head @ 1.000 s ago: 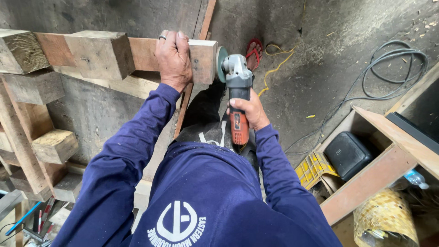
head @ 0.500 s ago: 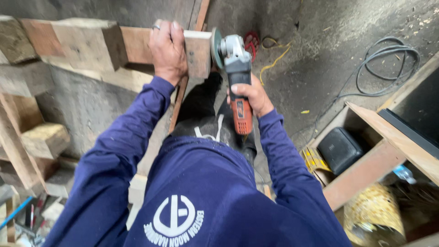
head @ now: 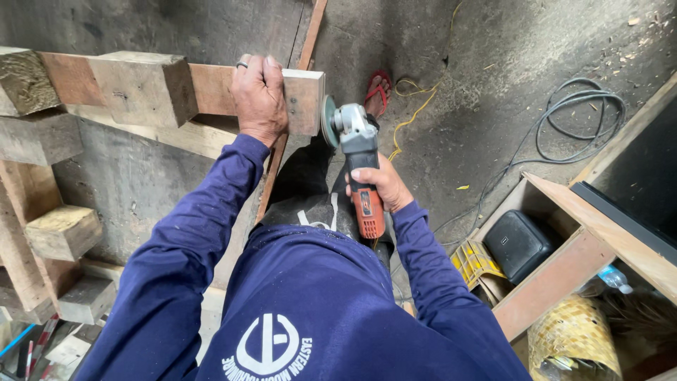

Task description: The person uses a handheld power sander to smooth the surfaces and edges of several wooden blocks and timber pieces, holding the wood steady by hand while applying the tool.

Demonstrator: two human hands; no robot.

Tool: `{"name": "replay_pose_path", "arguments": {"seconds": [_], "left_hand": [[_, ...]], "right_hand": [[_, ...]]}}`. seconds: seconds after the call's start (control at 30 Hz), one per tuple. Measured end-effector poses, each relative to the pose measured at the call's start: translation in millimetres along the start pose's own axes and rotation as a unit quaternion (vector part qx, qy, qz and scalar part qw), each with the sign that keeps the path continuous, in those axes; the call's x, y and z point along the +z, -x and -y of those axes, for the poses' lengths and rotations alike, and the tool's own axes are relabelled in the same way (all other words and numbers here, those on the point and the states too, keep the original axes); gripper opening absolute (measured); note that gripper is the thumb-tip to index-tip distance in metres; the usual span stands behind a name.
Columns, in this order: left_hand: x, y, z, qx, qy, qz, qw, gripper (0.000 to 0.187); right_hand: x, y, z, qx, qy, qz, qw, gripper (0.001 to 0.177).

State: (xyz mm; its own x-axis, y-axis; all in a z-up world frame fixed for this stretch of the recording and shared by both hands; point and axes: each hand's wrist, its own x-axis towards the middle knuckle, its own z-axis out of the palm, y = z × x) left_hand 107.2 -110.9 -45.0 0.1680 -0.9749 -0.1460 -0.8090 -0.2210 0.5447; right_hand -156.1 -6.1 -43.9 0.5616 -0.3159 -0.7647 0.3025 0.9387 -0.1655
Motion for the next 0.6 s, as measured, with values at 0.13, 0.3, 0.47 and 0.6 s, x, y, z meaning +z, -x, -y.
{"name": "replay_pose_path", "arguments": {"seconds": [0.13,0.3,0.47,0.6], "left_hand": [[0.9,1.0,3.5,-0.001,0.012,0.007,1.0,0.029],[-0.6,0.4,2.2,0.006,0.007,0.0,1.0,0.029],[4.1,3.1,5.5,-0.012,-0.003,0.008,1.0,0.031],[1.5,2.0,5.9,0.003,0.003,0.0,1.0,0.03]], "right_hand": [[-0.8,-12.9,1.8,-0.029,-0.012,0.003,1.0,0.046],[11.6,-15.1,13.0,-0.057,-0.012,0.002,0.998,0.051],[15.0,1.2,-0.1,-0.058,-0.01,0.009,0.998,0.051],[16.0,-6.4,10.3,-0.071,0.018,-0.035,0.997,0.049]]}}
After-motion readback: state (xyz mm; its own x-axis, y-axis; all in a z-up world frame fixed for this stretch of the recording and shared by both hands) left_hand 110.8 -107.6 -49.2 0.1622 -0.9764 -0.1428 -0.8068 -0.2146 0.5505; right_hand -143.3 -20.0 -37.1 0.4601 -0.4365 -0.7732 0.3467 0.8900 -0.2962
